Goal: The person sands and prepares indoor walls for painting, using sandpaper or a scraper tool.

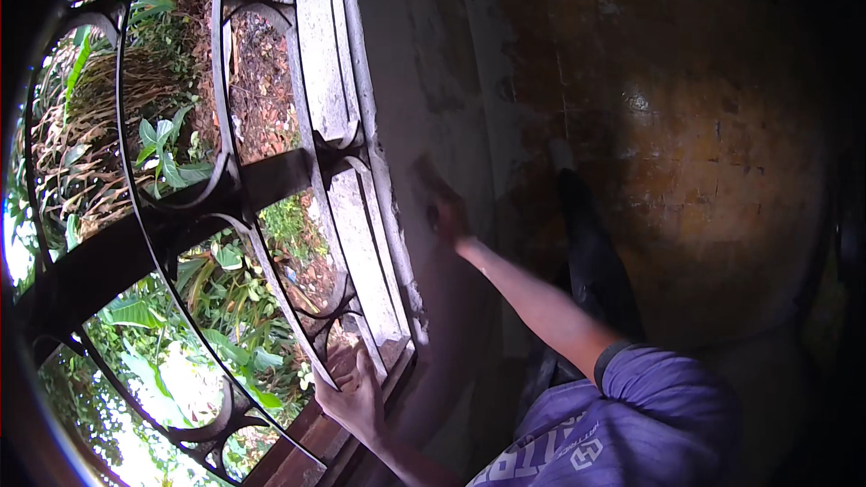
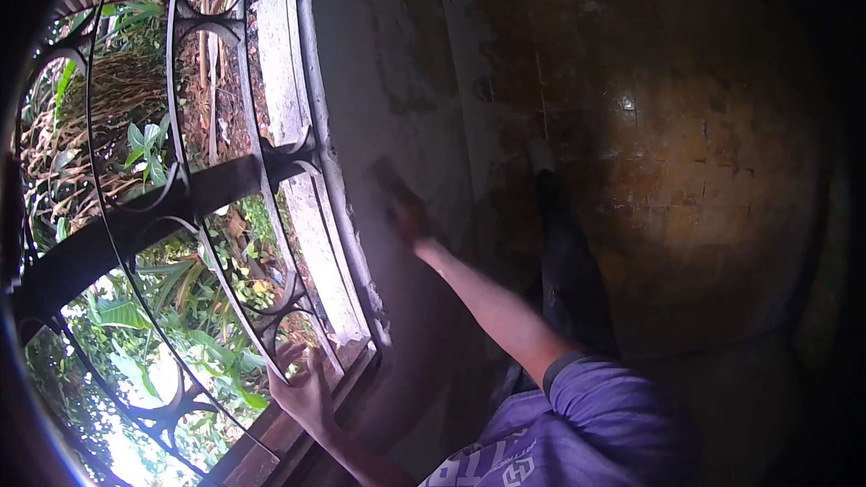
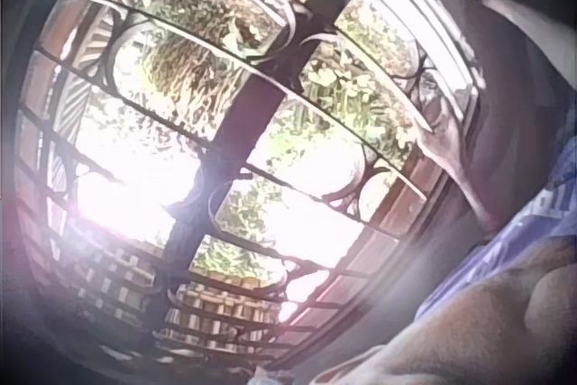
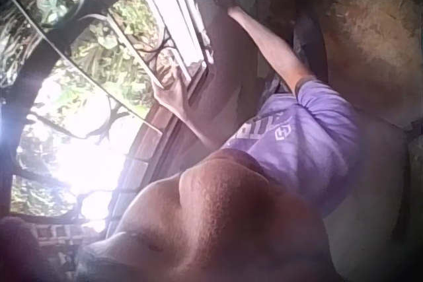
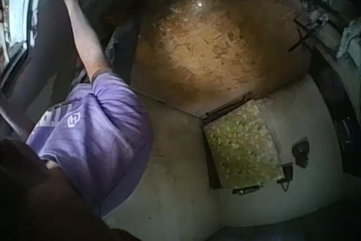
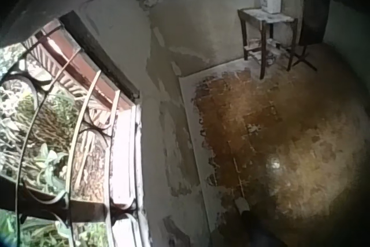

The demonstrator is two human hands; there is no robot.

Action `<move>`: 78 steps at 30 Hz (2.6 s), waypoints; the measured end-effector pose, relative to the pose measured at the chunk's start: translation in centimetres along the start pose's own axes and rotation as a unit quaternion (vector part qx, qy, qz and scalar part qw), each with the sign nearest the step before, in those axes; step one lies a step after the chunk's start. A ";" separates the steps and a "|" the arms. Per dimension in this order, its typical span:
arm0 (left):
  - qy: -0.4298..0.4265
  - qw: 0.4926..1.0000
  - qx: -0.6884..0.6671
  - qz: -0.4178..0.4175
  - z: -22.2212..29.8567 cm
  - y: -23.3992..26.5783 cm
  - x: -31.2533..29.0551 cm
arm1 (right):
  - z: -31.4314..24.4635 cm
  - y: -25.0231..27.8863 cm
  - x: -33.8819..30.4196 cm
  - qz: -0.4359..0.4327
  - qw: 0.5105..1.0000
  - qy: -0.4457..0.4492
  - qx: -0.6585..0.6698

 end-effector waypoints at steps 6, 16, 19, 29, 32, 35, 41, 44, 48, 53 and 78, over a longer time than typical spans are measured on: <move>0.053 0.996 0.067 -0.010 0.7 0.5 0.1 | 0.5 -1.5 -2.0 0.055 0.965 -0.255 0.008; 0.038 0.996 0.083 0.026 -2.5 0.8 -0.1 | -0.2 -0.7 -6.5 -0.224 0.945 0.093 -0.220; 0.029 0.995 0.092 -0.015 -1.9 -0.4 0.2 | 0.5 0.1 -2.7 -0.177 0.966 0.041 -0.182; -0.026 0.992 0.120 0.026 -1.3 0.3 0.7 | 0.2 -0.1 -15.3 -0.352 0.924 -0.111 -0.096; 0.017 1.000 0.015 -0.020 2.5 -0.4 1.3 | 16.8 -1.0 -25.6 0.038 0.841 -0.422 0.336; 0.062 0.995 0.073 0.031 -1.1 0.8 0.1 | 10.6 1.1 -20.2 -0.118 0.879 -0.418 0.199; -0.075 0.995 -0.031 0.059 -1.7 2.4 -1.7 | -3.0 11.8 -5.5 -0.294 0.853 -0.432 0.005; -0.161 0.971 -0.157 0.080 -0.4 3.2 -5.2 | -3.5 19.4 -3.7 -0.271 0.886 -0.373 0.049; -0.168 0.920 -0.354 0.011 -0.8 3.3 -13.9 | -3.3 29.4 -5.0 -0.172 0.936 -0.307 -0.008; -0.124 0.911 -0.388 -0.054 -4.5 3.0 -21.6 | -9.0 40.2 -9.4 -0.091 0.965 -0.245 0.019; 0.101 0.916 -0.389 0.013 -3.5 2.7 -39.7 | -16.6 35.7 -9.5 -0.303 0.829 -0.374 0.287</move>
Point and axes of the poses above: each hand's wrist, its own x-axis towards the middle knuckle, its own y-axis out of the back of the hand, z = x × y, the point moved 1 cm from there along x, towards the middle knuckle, and after that the axes turned 14 degrees about x, right-handed, at the moved point
